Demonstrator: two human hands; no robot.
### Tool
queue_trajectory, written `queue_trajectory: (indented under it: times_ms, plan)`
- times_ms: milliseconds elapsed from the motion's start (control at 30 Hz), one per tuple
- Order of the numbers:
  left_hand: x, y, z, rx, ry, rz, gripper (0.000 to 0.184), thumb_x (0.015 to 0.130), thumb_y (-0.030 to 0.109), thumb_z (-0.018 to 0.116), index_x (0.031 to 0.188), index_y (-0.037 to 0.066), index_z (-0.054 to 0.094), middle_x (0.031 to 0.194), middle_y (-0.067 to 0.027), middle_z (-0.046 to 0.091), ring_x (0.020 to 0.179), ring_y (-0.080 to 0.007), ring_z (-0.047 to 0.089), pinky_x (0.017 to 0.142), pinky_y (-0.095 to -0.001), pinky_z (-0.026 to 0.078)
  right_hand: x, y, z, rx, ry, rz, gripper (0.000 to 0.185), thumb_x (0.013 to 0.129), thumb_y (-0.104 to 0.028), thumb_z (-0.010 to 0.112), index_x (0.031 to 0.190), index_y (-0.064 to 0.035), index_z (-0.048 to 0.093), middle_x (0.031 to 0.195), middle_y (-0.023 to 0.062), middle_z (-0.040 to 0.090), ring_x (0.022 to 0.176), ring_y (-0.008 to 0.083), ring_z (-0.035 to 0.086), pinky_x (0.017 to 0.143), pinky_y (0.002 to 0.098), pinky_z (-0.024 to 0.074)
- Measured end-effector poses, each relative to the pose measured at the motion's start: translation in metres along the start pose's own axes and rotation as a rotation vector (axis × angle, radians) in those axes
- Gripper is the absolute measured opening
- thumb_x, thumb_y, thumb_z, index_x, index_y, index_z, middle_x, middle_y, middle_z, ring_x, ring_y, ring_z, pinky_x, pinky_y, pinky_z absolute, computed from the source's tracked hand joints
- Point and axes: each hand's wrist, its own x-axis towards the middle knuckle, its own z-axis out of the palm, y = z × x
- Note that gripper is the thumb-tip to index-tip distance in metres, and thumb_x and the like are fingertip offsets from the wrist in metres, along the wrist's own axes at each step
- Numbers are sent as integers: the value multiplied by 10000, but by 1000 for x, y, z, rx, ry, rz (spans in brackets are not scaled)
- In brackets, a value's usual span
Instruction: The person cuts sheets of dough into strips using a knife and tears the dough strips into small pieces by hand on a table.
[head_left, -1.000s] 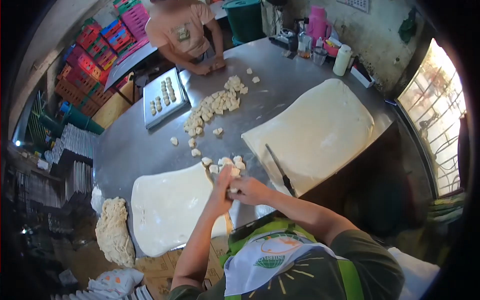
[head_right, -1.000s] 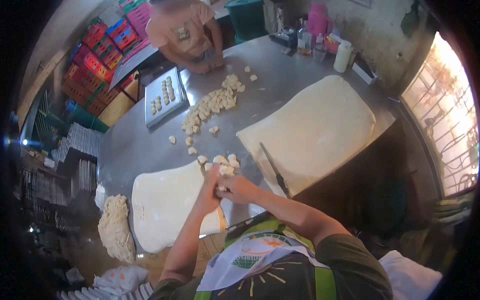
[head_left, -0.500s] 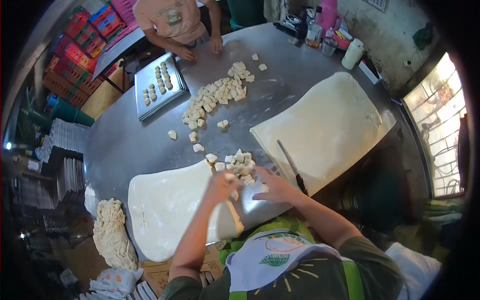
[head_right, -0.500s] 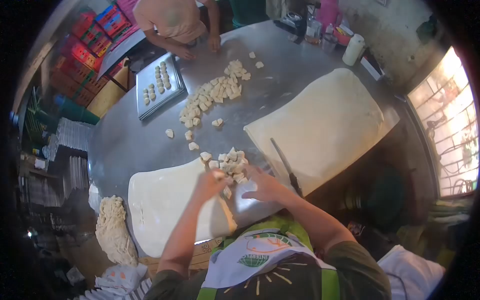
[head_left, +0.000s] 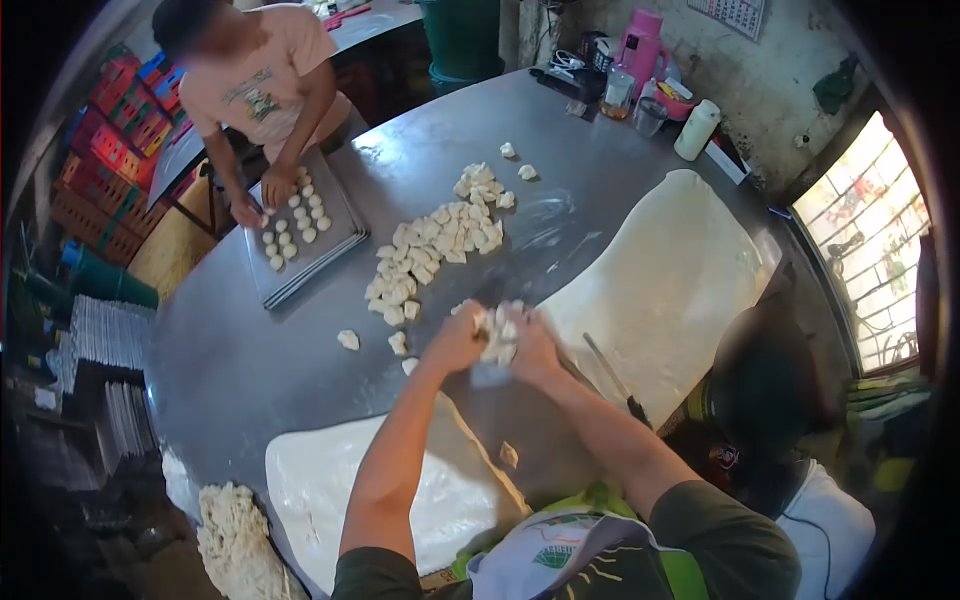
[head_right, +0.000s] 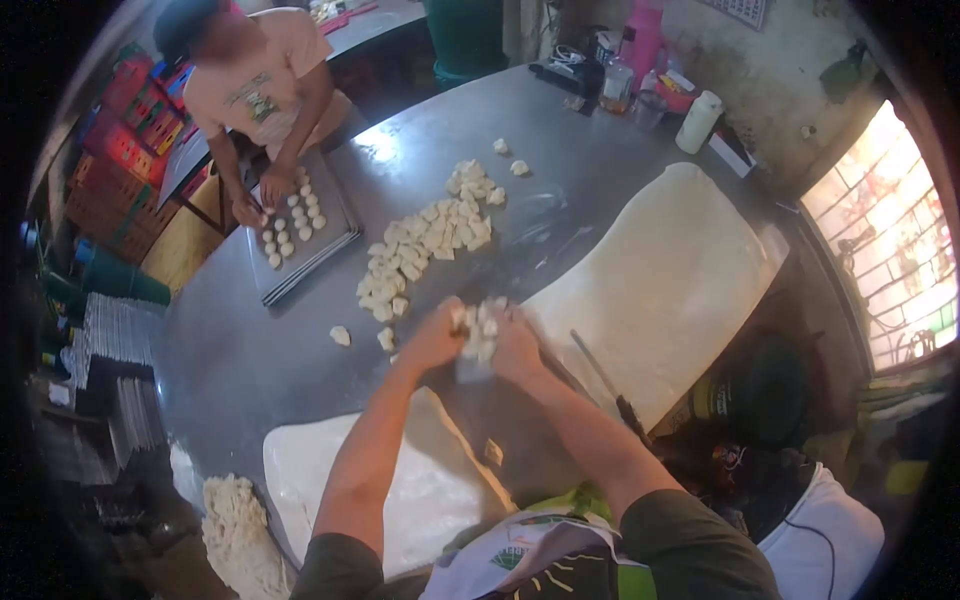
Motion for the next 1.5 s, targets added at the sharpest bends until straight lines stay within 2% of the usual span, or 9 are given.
queue_trajectory:
  times_ms: [133,267,367,500,633,800,933,1167,1500]
  plan:
    - [20,44,-44,-519,316,193,507,768,158,754,1199,18,527,1121,-199,624,1041,-302,619,868,-401,485,96,-44,-57,616,489,-56,908,762,-96,752,1512,-1,248,1514,237,312,1361,408,404,1085,403,411]
    - [-21,65,-27,86,-149,-141,581,720,242,819,1180,17,544,1093,-249,640,1051,-399,619,869,-460,504,98,-43,-71,422,392,-113,827,793,-55,741,1501,-32,314,1439,172,466,1248,302,534,1012,354,452]
    - [-83,-41,119,388,-622,98,469,727,260,794,1093,50,588,1034,-218,635,1036,-398,618,872,-471,505,17,0,-59,331,101,-47,657,825,-50,698,1428,-25,439,1268,176,612,1150,276,608,968,370,471]
    - [-161,-20,147,258,-394,165,362,759,223,759,1044,89,582,986,-201,639,945,-372,639,782,-477,521,-117,45,-87,20,71,1,434,781,-145,754,1182,-34,629,1189,197,602,1038,387,601,929,439,480]
    - [-121,-11,122,-186,-245,-178,468,708,240,844,1022,63,545,912,-116,615,873,-258,631,785,-415,511,-178,64,-136,-287,148,-14,507,756,-171,765,1223,-58,603,1153,191,599,1006,388,602,910,456,481]
    - [-36,69,44,-377,584,-68,540,818,173,800,1249,50,497,1083,-60,579,985,-179,604,833,-326,513,-185,91,-158,-281,-24,152,475,810,-181,688,1247,-50,552,1138,206,589,1009,400,599,877,490,482]
    - [-68,92,73,-657,558,57,465,871,66,729,1260,46,475,1133,-69,563,1024,-160,605,855,-303,524,-168,126,-133,-232,-208,284,386,875,-159,584,1234,-32,522,1115,225,587,1002,412,604,852,493,494]
    - [-220,75,141,-620,266,-251,403,868,1,707,1203,44,486,1188,-81,575,1025,-168,627,880,-311,531,-211,140,-139,120,-237,241,359,938,-134,476,1286,-49,488,1011,282,618,853,456,624,737,510,497]
    - [-331,-30,28,-569,371,-322,321,872,72,730,1121,42,530,1021,-53,606,911,-121,590,814,-269,502,-324,-42,-47,-27,-302,157,517,951,-115,452,1459,-97,354,786,250,654,663,396,651,576,475,505]
